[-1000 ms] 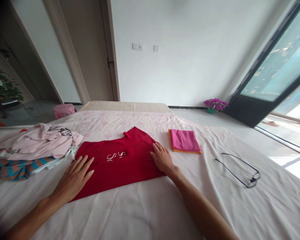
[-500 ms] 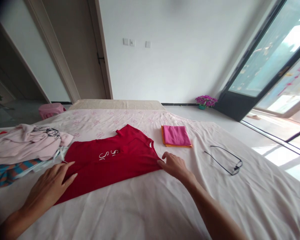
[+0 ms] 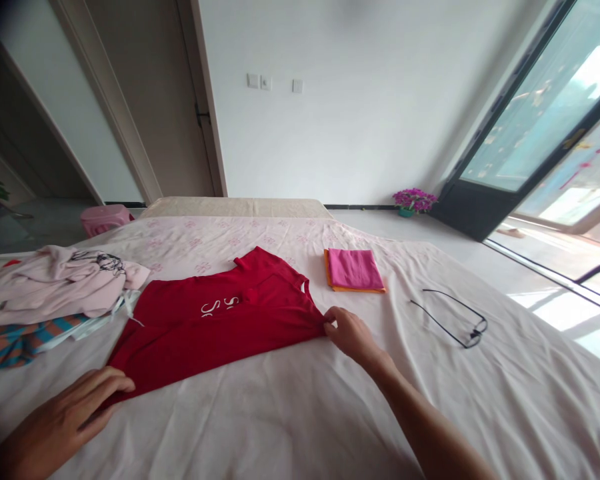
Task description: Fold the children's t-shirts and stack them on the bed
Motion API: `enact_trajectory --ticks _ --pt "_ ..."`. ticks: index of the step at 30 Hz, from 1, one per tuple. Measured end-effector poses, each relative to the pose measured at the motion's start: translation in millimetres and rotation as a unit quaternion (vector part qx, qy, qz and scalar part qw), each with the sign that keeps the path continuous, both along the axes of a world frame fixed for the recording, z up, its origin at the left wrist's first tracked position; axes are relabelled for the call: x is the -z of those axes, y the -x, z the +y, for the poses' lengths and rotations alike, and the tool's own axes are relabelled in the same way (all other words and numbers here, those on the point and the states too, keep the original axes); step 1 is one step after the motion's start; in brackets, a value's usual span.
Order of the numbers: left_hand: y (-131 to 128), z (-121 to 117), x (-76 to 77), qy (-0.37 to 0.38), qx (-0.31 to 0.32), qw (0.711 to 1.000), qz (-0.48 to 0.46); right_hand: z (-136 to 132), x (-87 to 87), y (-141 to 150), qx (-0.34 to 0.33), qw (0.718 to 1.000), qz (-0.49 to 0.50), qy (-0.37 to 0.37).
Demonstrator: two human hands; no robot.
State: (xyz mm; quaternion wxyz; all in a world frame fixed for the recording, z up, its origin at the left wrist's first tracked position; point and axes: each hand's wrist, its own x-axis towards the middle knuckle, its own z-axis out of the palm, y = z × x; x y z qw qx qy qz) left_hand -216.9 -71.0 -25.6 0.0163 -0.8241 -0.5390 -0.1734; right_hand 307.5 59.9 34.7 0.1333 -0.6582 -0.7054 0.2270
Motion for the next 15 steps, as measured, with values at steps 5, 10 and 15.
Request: enact_trajectory --ticks 5,10,15 --pt "-7 1 -16.1 0.078 -0.012 0.997 -0.006 3 3.3 -10 0.022 0.974 0.217 0.067" --pt "-11 3 -28.8 0.154 -0.050 0.985 -0.050 7 0.3 -29 -0.031 0.970 0.190 0.148" --pt "3 26 -19.2 0.074 -0.200 0.971 -0.103 21 -12.4 -14 -0.075 0.994 0.073 0.027"
